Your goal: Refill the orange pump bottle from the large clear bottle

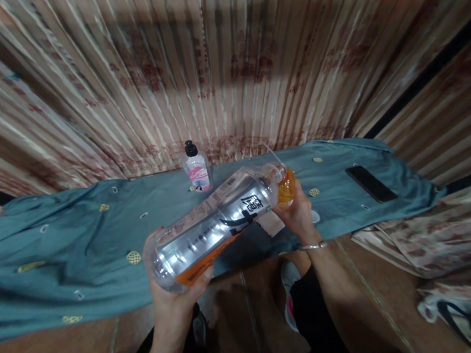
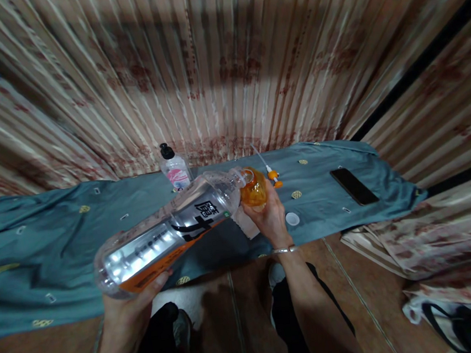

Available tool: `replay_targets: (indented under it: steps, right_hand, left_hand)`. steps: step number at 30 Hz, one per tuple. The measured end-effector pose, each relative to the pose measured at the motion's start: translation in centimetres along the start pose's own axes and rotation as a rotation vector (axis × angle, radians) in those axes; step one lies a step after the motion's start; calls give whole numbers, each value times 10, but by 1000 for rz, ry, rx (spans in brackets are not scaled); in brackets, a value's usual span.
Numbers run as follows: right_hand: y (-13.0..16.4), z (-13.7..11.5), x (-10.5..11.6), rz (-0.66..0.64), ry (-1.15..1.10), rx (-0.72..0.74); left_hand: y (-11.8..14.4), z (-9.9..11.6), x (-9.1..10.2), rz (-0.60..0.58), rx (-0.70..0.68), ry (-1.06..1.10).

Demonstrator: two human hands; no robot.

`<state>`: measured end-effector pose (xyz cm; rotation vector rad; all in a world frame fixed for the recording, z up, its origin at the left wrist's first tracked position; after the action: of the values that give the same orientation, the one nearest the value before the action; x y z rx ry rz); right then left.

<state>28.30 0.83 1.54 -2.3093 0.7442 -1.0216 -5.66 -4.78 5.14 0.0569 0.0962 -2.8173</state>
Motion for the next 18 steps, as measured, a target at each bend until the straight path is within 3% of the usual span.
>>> replay_targets:
  steps: [18]
  right_hand:
    - [-2,-7,0,24,21,2]
  left_hand:
    - [-3,-2,9,-29,5,-43]
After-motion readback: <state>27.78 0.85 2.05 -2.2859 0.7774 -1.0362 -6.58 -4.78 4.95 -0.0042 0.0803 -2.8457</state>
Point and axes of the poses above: each hand's wrist, its own y-axis away from the middle knuckle, its own x-axis out of the back of the hand, z = x × y, the point moved 4 cm from there along -y, towards the middle knuckle, and after that the axes turned 5 degrees about x, right-handed, at the moved point
